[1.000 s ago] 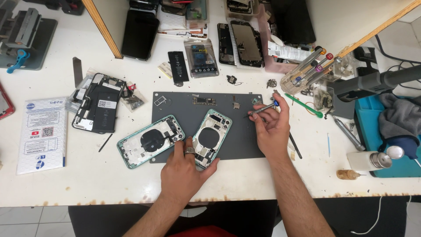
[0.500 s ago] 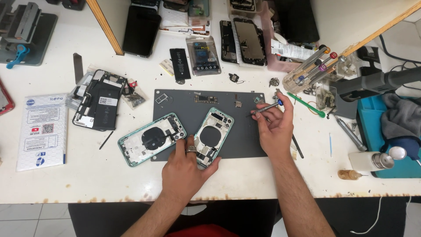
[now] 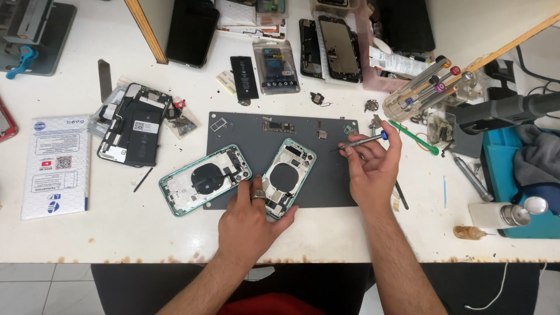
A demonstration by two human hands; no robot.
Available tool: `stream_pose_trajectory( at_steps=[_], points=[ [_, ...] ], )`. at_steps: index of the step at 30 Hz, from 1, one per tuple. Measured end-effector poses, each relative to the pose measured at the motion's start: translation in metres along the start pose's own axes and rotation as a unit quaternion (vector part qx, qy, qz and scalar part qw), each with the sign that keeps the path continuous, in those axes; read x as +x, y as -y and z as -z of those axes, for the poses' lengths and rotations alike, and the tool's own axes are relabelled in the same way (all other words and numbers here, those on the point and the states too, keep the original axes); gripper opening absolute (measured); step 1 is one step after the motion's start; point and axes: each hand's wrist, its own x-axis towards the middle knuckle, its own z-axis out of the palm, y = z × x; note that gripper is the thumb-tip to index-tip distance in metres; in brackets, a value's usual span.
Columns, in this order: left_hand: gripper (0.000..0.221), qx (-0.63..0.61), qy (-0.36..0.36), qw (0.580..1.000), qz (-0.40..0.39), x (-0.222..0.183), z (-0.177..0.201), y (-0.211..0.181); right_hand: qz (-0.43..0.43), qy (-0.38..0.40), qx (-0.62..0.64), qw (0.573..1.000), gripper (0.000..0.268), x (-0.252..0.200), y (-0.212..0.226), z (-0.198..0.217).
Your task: Disassembling and manipulating internal components of a smartphone using precision tools on a repair bench.
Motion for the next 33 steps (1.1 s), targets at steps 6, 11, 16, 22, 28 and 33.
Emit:
stream_pose_trajectory(
  at_steps=[6,11,16,22,28,33],
  points=[
    [0.084,-0.007,-0.019,1.000,-0.006,0.002,0.003,-0.001,0.029,0.036,-0.006,0.999,0.067,-0.013,0.005,-0.020],
    [0.084,-0.004,-0.011,1.000,-0.009,0.004,0.004,-0.001,0.099,0.075,-0.072,0.990,0.062,-0.012,0.004,-0.028],
    [0.071,-0.040,-0.020,0.999,-0.013,0.004,0.005,0.000,0.119,0.085,-0.094,0.985,0.059,-0.010,0.004,-0.030],
    [0.080,-0.021,-0.022,0.999,-0.019,0.005,0.004,0.000,0.120,0.089,-0.110,0.983,0.060,-0.010,0.003,-0.030],
    [0.082,-0.017,-0.015,1.000,-0.016,0.003,0.003,0.000,0.113,0.088,-0.105,0.984,0.060,-0.009,0.001,-0.030],
    [0.078,-0.034,-0.017,0.999,-0.012,0.003,0.003,0.000,0.115,0.094,-0.106,0.983,0.060,-0.009,0.000,-0.030]
  ],
)
